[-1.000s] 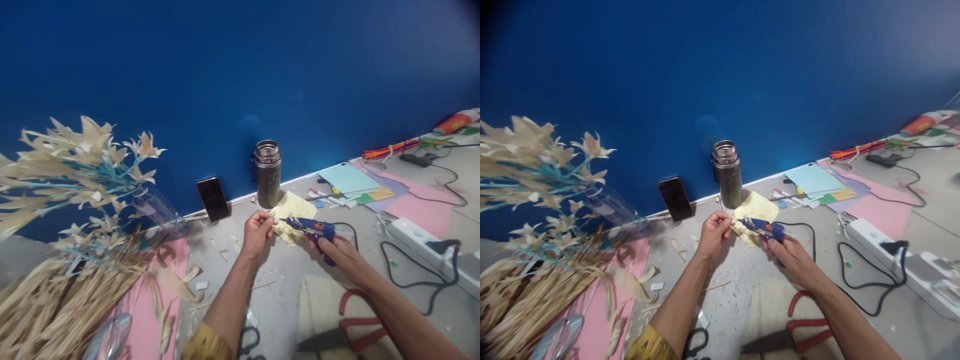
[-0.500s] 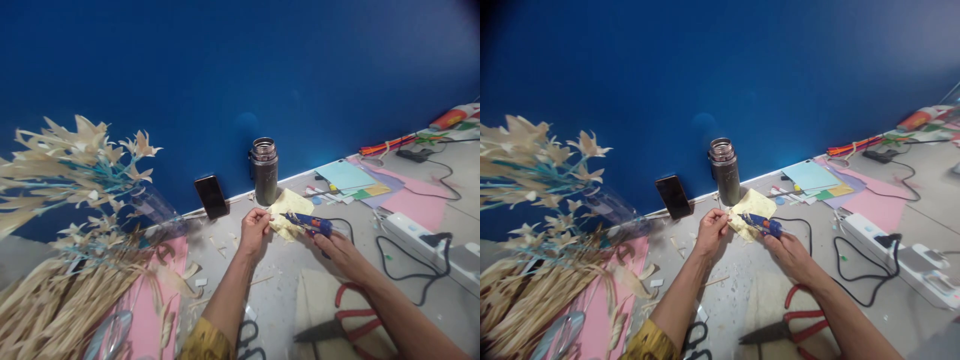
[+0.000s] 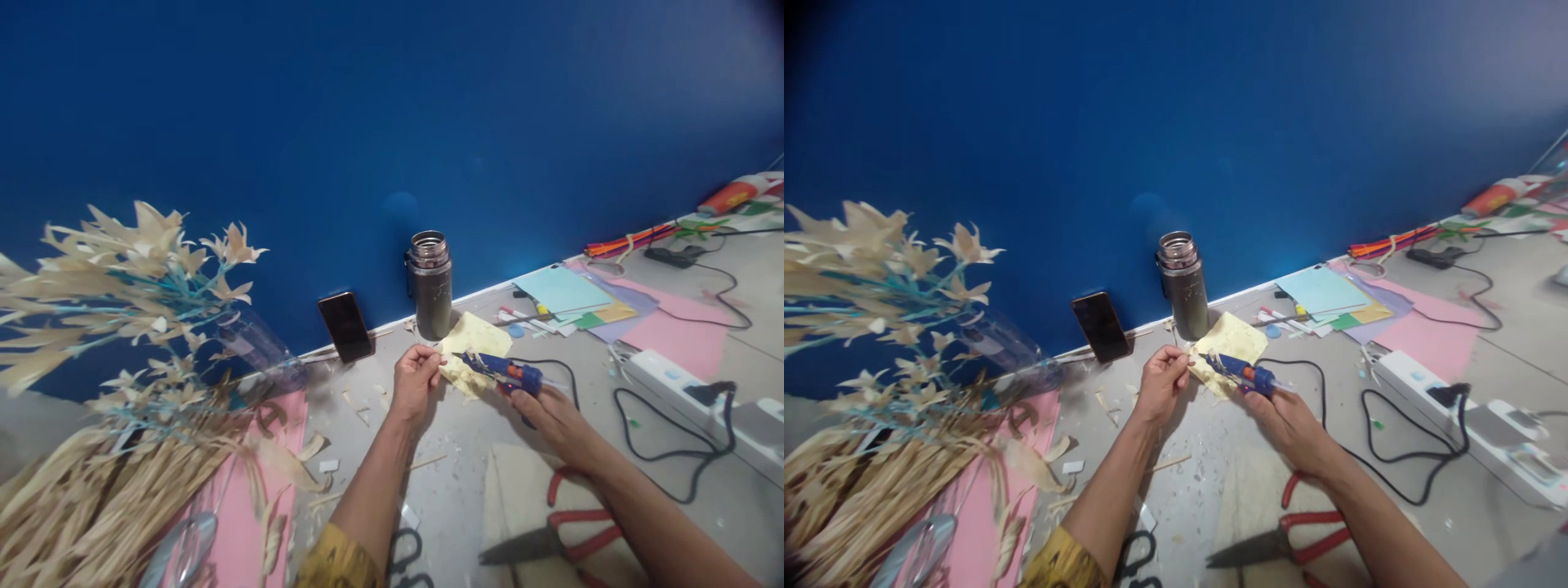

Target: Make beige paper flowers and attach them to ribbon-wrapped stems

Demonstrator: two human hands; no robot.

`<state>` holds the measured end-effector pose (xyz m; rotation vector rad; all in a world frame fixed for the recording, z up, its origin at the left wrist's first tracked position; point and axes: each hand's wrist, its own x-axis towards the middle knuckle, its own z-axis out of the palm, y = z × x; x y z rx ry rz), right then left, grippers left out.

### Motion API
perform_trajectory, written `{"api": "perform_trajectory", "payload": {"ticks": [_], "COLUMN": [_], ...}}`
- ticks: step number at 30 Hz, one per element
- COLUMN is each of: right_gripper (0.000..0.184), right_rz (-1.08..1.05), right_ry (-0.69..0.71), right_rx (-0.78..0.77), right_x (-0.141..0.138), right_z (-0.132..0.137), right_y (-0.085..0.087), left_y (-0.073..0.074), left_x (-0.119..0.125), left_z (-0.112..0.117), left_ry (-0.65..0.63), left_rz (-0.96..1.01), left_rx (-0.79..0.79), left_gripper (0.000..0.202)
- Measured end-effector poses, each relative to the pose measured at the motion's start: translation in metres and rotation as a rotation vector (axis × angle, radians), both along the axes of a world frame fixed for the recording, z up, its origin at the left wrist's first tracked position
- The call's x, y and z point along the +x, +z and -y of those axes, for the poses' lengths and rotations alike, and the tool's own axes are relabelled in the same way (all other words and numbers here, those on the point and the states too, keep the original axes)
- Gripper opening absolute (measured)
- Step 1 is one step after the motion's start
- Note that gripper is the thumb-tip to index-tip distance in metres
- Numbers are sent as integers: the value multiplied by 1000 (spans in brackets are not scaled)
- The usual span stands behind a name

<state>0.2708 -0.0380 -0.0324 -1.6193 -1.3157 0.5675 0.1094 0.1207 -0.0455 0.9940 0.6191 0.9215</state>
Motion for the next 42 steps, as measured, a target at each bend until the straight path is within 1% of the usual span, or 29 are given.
{"api": "perform_trajectory", "payload": {"ticks": [4, 7, 10, 13, 15, 17, 18, 19, 20, 22, 23, 25, 26, 28, 30, 33, 37, 40, 42], "right_gripper": [29, 29, 27, 24, 21, 31, 36, 37, 34, 21, 21, 28, 32, 38, 41, 40, 38, 37, 36], "right_rz": [36, 116, 283, 476, 548, 565, 543, 492, 407, 127, -54, -408, -533, -689, -772, -840, -867, -898, -899], "right_ry": [38, -38, -100, -40, 39, 70, 54, 22, -16, -52, -43, -53, -76, -155, -202, -182, -180, -193, -192], "right_rx": [-18, -54, -144, -186, -154, -79, -25, 23, 54, 59, 29, 53, 72, 136, 187, 236, 277, 293, 279], "right_x": [-2, -2, 0, 3, 7, 9, 9, 8, 5, -7, -14, -30, -38, -51, -60, -70, -79, -81, -77], "right_z": [-2, -4, -7, -8, -8, -7, -7, -7, -8, -9, -10, -11, -12, -13, -12, -10, -6, -3, 2], "right_y": [1, -1, -3, -6, -8, -7, -5, -1, 4, 17, 25, 37, 42, 47, 48, 45, 43, 45, 46], "left_y": [0, 0, 0, 2, 7, 15, 19, 24, 28, 36, 40, 45, 47, 50, 51, 52, 55, 58, 60], "left_x": [0, -1, -2, -2, -2, -1, 0, 0, 1, 3, 4, 6, 6, 6, 5, 3, -1, -6, -14], "left_z": [0, 0, -1, -2, 0, 4, 8, 12, 17, 29, 36, 48, 53, 63, 71, 82, 94, 99, 100], "left_ry": [-4, 3, 11, 19, 27, 25, 19, 10, -4, -34, -51, -75, -77, -67, -45, -7, 35, 55, 62], "left_rz": [6, 13, 1, 4, 28, 56, 68, 78, 84, 93, 96, 105, 115, 131, 133, 129, 119, 99, 80], "left_rx": [-2, -3, -2, 5, 7, -3, -10, -17, -25, -39, -43, -52, -56, -60, -57, -47, -32, -18, 5], "left_gripper": [29, 29, 30, 30, 30, 32, 33, 34, 34, 35, 35, 36, 36, 36, 36, 37, 36, 34, 32]}}
